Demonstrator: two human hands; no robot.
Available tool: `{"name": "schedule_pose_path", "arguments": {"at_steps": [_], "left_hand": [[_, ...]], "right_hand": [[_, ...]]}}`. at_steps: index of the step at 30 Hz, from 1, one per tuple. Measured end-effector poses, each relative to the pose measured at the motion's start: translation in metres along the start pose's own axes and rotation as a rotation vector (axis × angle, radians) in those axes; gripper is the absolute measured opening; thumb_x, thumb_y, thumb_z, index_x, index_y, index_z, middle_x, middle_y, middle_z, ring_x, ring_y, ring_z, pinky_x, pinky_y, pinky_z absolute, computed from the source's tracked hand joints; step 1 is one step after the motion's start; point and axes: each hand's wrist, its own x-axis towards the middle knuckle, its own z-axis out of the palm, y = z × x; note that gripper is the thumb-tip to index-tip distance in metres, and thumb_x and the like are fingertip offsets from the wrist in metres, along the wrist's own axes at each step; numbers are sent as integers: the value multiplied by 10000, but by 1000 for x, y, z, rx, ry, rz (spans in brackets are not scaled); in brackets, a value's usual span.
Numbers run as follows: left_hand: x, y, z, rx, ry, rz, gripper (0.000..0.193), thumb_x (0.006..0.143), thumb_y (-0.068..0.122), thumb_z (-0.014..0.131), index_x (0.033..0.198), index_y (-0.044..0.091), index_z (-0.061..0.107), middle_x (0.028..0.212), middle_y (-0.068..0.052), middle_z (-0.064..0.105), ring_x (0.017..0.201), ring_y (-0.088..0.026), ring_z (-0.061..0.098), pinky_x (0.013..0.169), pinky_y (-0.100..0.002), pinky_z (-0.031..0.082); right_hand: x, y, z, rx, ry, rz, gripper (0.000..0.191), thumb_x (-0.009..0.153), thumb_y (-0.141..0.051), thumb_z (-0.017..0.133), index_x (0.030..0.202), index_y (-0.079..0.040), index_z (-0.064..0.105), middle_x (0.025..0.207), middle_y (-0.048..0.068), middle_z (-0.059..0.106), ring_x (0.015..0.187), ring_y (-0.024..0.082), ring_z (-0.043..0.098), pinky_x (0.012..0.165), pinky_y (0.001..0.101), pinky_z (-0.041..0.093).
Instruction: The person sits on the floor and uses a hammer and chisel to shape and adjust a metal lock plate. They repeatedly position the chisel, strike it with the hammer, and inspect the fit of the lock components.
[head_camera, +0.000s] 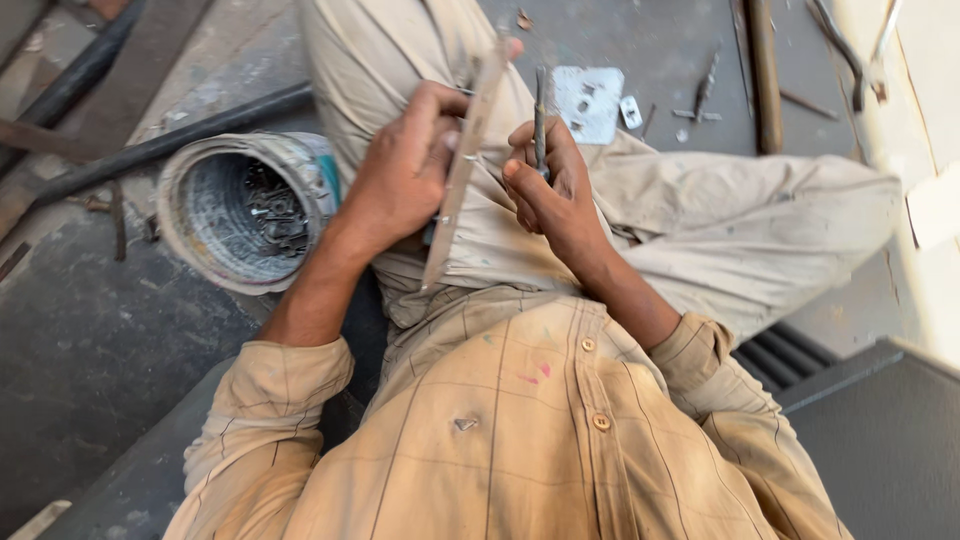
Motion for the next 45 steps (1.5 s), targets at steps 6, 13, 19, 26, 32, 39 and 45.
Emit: {"name": "schedule_pose_path", "arguments": {"at_steps": [6,13,19,26,32,39,45], "left_hand": [[-7,2,2,1,-18,64,250,1093,39,535,1331,-4,470,1116,-152,738,1057,-272,746,910,-383,558],[-4,5,17,-278,18,-66,260,1043,-86,565,1278,-1,494,1075,-108,631,973,-130,632,872,-258,532],[15,37,47,-445,-60,-26,144,1019,-70,518,1140,6,501,1070,-56,652,904,-64,640,806,-220,527],[70,41,126,-480,-352,28,89,1115,105,530,1090,39,583,854,9,607,748,-49,538,675,-208,447],[75,8,219,-468,-422,-87,122,1065,115,578,969,48,612,783,49,573,707,-49,499,627,-229,439],[71,-13,229,-532,-322,-152,140,1000,61,609,875,17,653,788,19,655,705,-49,557,629,-226,488],[77,-11,229,-736,-322,-186,246,1028,129,517,1026,-6,723,888,-14,721,741,-73,611,657,-235,517]], "right_hand": [[-3,10,-25,-113,1,-54,230,1043,-106,742,1142,2,564,871,35,604,662,52,510,570,218,400],[11,3,-10,118,91,0,534,911,-285,773,1282,-50,470,986,20,675,534,38,514,411,206,411],[4,-15,-38,621,12,-78,418,1057,-387,654,1230,-21,550,860,35,615,499,62,454,448,244,393],[-22,-40,-128,392,253,-331,375,1075,-411,626,1108,-39,597,791,41,623,471,66,419,423,238,356],[-51,-18,-184,416,330,-228,342,1044,-389,634,1033,-49,603,746,20,616,437,49,413,386,216,359],[-39,0,-195,438,272,-113,386,952,-421,689,1020,-45,638,710,-3,611,415,27,388,375,207,353],[-26,-2,-198,483,274,-119,360,950,-432,711,942,-92,591,655,-39,540,403,21,372,350,202,330]]}}
